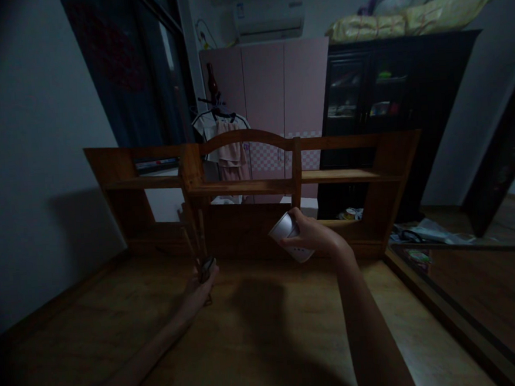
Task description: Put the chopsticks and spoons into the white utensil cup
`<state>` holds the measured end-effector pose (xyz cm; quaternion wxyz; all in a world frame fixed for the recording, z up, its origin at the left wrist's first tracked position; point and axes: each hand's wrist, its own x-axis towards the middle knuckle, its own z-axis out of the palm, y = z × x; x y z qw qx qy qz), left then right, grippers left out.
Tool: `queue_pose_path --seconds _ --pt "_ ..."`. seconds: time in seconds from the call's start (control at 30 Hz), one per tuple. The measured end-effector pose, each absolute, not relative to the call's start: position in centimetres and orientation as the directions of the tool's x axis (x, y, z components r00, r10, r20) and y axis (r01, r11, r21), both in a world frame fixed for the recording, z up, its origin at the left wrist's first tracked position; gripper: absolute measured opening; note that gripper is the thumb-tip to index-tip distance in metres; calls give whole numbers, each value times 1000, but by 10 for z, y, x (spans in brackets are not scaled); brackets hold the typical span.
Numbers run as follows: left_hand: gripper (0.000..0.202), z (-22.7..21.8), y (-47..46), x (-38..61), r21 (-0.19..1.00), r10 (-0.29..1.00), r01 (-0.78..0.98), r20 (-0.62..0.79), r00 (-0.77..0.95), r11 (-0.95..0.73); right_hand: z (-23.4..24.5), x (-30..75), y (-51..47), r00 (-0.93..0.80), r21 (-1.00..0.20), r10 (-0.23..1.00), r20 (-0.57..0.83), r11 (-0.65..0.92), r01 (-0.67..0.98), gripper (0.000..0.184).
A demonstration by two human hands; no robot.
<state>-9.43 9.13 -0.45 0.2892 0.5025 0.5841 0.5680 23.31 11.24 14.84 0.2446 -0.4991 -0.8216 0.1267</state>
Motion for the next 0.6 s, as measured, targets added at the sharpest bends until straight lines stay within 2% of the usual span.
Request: queue_pose_path --seconds 0.23,0.43,0.6 --pt "47 -14 96 -96 954 927 257 231 -295 -156 148 232 112 -384 -468 882 272 470 749 66" --pt "33 -21 106 -101 953 943 281 190 -272 -111 148 232 112 -368 -463 894 257 448 764 65" --pt "42 -25 106 -102 961 955 270 136 -264 -62 147 234 113 -379 -462 888 260 460 759 64"
